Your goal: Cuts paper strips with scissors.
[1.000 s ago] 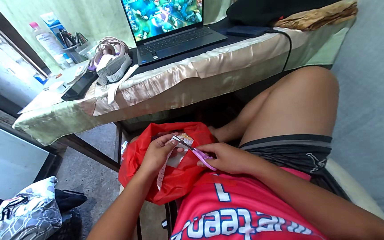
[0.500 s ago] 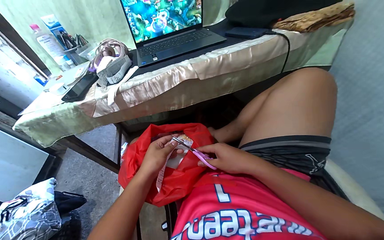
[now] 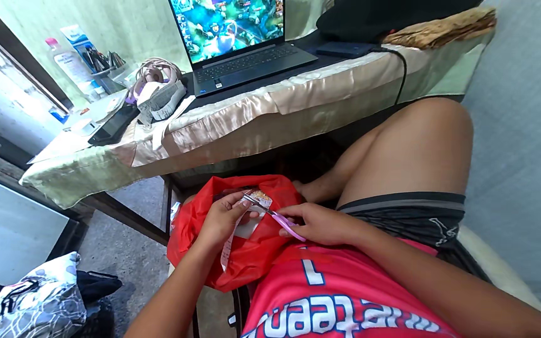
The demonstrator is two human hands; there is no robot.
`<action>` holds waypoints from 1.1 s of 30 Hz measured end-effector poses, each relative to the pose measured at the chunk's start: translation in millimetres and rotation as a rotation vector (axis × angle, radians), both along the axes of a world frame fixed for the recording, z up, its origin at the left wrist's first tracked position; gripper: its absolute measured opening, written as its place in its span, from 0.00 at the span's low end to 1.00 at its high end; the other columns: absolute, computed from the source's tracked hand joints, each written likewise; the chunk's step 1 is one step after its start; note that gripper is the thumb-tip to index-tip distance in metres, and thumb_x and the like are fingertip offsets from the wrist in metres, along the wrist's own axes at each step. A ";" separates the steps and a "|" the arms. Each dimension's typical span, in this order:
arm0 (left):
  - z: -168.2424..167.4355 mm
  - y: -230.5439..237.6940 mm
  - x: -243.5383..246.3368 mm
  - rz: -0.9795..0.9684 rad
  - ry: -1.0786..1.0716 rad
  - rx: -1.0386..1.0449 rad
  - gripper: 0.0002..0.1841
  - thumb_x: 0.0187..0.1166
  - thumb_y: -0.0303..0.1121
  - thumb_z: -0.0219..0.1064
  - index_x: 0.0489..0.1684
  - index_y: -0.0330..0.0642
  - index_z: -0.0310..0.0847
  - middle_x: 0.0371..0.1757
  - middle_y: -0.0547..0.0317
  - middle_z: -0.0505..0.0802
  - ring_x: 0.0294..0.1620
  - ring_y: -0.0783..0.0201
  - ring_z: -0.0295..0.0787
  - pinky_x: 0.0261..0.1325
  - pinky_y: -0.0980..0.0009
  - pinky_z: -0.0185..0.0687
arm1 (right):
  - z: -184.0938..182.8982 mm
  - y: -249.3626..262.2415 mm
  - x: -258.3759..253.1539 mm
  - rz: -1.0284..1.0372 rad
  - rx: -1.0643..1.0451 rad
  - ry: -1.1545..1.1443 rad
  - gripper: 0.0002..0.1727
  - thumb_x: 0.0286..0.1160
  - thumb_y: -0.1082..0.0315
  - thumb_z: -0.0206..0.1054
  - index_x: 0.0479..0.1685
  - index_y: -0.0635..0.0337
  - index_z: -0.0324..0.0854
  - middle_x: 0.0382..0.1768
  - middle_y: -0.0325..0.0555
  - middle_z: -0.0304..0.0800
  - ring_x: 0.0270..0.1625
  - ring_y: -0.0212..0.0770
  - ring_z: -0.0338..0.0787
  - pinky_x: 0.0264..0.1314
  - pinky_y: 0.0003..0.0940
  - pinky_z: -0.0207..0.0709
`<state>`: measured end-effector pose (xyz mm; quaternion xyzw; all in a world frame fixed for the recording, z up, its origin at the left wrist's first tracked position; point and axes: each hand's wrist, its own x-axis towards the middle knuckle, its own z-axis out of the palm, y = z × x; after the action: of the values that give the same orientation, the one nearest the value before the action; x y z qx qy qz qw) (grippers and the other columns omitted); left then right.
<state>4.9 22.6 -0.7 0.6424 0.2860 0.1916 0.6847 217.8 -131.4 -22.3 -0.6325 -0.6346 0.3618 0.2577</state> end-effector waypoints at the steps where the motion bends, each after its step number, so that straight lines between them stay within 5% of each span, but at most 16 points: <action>1: -0.2 0.0 0.1 -0.001 0.000 0.000 0.18 0.88 0.27 0.62 0.73 0.32 0.78 0.58 0.46 0.94 0.47 0.55 0.96 0.54 0.62 0.94 | 0.2 -0.3 -0.1 0.004 0.000 0.000 0.26 0.80 0.47 0.69 0.71 0.49 0.82 0.45 0.38 0.90 0.41 0.29 0.87 0.50 0.31 0.82; 33: 0.2 0.1 -0.2 0.007 0.016 0.013 0.16 0.88 0.27 0.62 0.70 0.33 0.81 0.55 0.47 0.95 0.46 0.56 0.96 0.52 0.63 0.94 | -0.9 -1.3 -1.4 -0.038 0.041 -0.048 0.20 0.82 0.48 0.68 0.64 0.48 0.87 0.36 0.35 0.88 0.35 0.29 0.83 0.43 0.31 0.79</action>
<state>4.7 22.7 -0.5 0.6473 0.2924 0.1907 0.6776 216.5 -132.7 -23.2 -0.6475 -0.6358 0.3283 0.2620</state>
